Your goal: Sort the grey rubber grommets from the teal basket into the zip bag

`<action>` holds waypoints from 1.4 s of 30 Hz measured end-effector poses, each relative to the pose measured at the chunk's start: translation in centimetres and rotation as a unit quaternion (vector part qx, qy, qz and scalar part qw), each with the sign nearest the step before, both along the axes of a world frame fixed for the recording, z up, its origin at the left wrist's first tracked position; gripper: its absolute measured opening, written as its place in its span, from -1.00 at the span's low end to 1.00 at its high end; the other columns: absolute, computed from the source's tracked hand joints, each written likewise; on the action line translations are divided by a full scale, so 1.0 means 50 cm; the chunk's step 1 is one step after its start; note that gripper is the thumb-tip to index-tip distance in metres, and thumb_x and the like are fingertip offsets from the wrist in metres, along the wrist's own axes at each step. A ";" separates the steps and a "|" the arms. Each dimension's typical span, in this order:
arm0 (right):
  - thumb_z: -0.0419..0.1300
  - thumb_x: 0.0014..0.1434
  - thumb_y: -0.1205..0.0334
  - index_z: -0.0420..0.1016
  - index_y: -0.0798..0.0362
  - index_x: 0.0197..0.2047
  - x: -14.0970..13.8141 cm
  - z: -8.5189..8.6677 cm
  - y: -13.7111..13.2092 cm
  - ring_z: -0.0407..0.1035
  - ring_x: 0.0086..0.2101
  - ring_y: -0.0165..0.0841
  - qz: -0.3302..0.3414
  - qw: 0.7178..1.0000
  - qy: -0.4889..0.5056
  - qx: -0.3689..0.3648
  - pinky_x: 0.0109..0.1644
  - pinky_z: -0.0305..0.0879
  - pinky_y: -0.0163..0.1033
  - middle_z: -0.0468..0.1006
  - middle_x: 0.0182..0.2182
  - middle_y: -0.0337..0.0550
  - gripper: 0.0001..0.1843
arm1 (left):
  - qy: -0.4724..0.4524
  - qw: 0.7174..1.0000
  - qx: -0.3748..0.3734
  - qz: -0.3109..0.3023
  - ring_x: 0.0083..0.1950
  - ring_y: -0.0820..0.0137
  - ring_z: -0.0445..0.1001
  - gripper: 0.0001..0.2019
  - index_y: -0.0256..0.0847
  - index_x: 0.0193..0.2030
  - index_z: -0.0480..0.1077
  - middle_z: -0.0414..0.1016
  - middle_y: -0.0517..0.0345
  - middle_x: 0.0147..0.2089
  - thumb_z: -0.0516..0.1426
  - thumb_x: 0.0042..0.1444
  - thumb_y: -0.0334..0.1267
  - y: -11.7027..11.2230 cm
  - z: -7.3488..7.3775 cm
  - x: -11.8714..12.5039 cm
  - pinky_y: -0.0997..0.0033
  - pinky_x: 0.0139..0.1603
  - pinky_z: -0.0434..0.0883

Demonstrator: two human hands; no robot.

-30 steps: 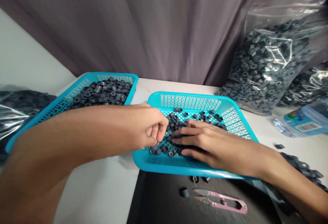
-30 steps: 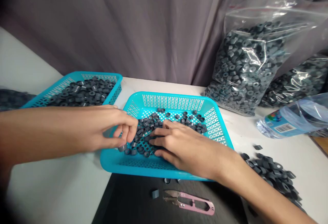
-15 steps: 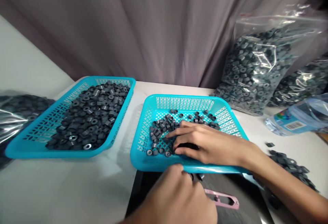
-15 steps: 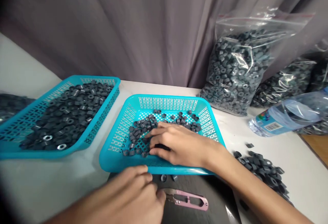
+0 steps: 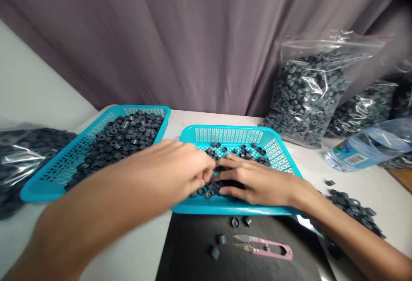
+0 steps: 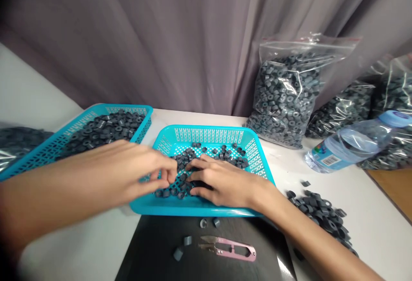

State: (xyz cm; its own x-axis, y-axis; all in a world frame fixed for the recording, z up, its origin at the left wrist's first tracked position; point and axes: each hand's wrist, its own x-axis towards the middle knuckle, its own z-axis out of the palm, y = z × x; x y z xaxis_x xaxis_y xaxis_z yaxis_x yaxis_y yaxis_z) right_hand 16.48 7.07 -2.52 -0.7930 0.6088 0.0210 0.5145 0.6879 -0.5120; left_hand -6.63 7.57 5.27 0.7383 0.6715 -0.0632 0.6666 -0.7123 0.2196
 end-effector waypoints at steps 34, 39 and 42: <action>0.24 0.32 0.14 0.55 0.04 -0.09 0.067 0.014 -0.020 0.46 -0.16 -0.32 -0.160 0.945 0.282 0.047 -0.05 0.40 -0.17 0.59 -0.17 -0.13 -0.82 | -0.326 0.884 -0.333 0.029 -0.17 0.36 0.59 -0.72 -0.26 -0.14 0.57 0.67 0.03 -0.18 0.12 0.32 -0.12 0.053 -0.104 0.081 0.42 -0.17 0.43; 0.24 0.32 0.19 0.57 0.03 -0.12 0.080 0.019 -0.066 0.48 -0.19 -0.32 -0.186 0.942 0.270 0.063 -0.08 0.39 -0.16 0.60 -0.22 -0.14 -0.87 | -0.359 0.869 -0.334 0.055 -0.09 0.29 0.62 -0.73 -0.25 -0.07 0.54 0.68 0.02 -0.15 0.17 0.28 -0.10 0.004 -0.113 0.080 0.34 -0.06 0.47; 0.24 0.32 0.19 0.55 0.04 -0.13 0.079 0.012 -0.079 0.48 -0.20 -0.32 -0.191 0.941 0.266 0.089 -0.10 0.39 -0.17 0.60 -0.22 -0.13 -0.87 | -0.378 0.871 -0.308 0.065 -0.09 0.31 0.61 -0.74 -0.21 -0.07 0.52 0.66 0.10 -0.17 0.26 0.19 -0.11 -0.015 -0.117 0.088 0.34 0.01 0.46</action>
State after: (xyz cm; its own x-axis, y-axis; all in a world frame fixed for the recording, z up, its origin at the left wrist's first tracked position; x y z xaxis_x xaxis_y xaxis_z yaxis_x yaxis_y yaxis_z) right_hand 20.43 3.12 -1.94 -0.3659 0.7958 0.4825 0.4442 0.6049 -0.6609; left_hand -2.22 6.82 -0.57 0.6456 0.7631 0.0304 0.2316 -0.2336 0.9443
